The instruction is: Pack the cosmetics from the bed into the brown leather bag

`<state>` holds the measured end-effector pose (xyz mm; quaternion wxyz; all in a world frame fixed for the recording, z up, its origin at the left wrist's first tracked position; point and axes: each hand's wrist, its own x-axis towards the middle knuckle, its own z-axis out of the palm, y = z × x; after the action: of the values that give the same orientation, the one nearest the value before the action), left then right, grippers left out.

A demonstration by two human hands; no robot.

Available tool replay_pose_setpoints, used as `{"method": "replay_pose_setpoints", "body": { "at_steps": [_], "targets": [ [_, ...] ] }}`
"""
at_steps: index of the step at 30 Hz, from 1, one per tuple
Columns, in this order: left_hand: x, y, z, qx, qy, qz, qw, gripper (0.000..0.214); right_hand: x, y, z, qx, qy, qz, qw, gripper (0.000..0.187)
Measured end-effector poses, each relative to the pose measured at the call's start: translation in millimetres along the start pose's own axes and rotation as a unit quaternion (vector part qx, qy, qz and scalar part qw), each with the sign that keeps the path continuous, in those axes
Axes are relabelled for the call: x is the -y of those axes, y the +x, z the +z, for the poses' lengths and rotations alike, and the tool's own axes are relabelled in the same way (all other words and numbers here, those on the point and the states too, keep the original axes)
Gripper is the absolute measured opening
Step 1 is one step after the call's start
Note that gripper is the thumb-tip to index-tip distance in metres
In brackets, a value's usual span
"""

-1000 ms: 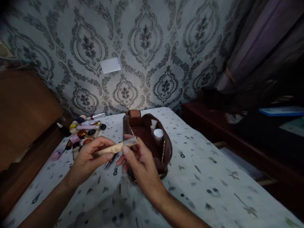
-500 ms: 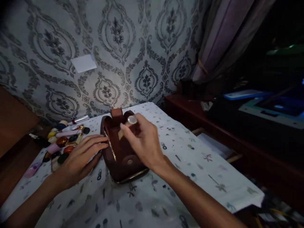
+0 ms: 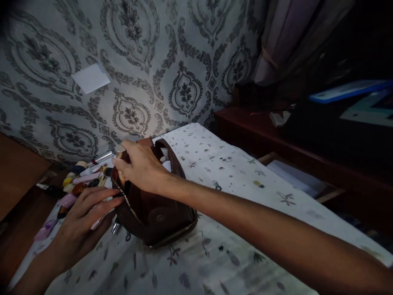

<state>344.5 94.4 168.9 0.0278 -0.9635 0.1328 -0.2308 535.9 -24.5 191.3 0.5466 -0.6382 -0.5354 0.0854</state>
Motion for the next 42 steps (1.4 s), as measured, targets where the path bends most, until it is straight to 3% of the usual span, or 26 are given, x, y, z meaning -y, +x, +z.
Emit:
{"method": "replay_pose_setpoints", "body": {
  "at_steps": [3,8,11,14,16,18,20,22,25,28,30,33,35,39,42],
  "targets": [
    [-2,0,1.5,-0.002,-0.003,-0.002,1.0,0.034,2,6,1,0.033,-0.06,-0.01,0.998,0.022],
    [-4,0,3.5,-0.007,-0.008,-0.007,1.0,0.034,-6,8,13,0.126,-0.14,0.001,0.982,0.003],
    [-4,-1,4.4,-0.014,-0.011,-0.013,1.0,0.035,-13,8,14,0.197,-0.202,0.004,0.959,0.009],
    [-3,-2,3.7,-0.018,-0.003,-0.017,1.0,0.035,-10,12,0,0.227,-0.26,-0.007,0.939,0.011],
    [-3,-4,2.6,-0.018,0.003,-0.016,1.0,0.035,-1,19,-17,0.195,-0.268,-0.003,0.944,0.008],
    [-3,-5,1.8,-0.019,0.007,-0.023,1.0,0.035,8,27,-35,0.12,-0.192,0.036,0.973,0.015],
    [-3,-7,1.9,-0.016,0.01,-0.033,0.999,0.035,14,32,-46,0.038,-0.015,0.109,0.993,0.022],
    [-3,-8,2.5,-0.015,0.008,-0.04,0.999,0.035,16,31,-48,-0.003,0.18,0.189,0.965,0.024],
    [-5,-8,3.2,-0.006,0.001,-0.043,0.999,0.034,14,21,-34,0.05,0.318,0.263,0.91,0.025],
    [-6,-6,1.7,0.001,0.005,-0.038,0.999,0.033,9,8,-11,0.149,0.255,0.266,0.918,0.025],
    [-7,-5,-0.4,0.006,0.014,-0.034,0.999,0.031,6,3,1,0.213,0.126,0.217,0.944,0.023],
    [-8,-5,-3.0,0.013,0.023,-0.03,0.999,0.029,2,2,7,0.282,-0.016,0.149,0.948,0.015],
    [-8,-5,-3.6,0.016,0.024,-0.03,0.999,0.03,-1,5,7,0.256,-0.022,0.145,0.955,0.012],
    [-8,-7,-2.6,0.021,0.02,-0.04,0.999,0.031,-11,16,8,0.076,0.003,0.103,0.992,0.004],
    [-9,-7,-2.1,0.019,0.024,-0.037,0.999,0.032,-19,23,17,0.07,-0.03,0.094,0.993,0.007]
  ]
}}
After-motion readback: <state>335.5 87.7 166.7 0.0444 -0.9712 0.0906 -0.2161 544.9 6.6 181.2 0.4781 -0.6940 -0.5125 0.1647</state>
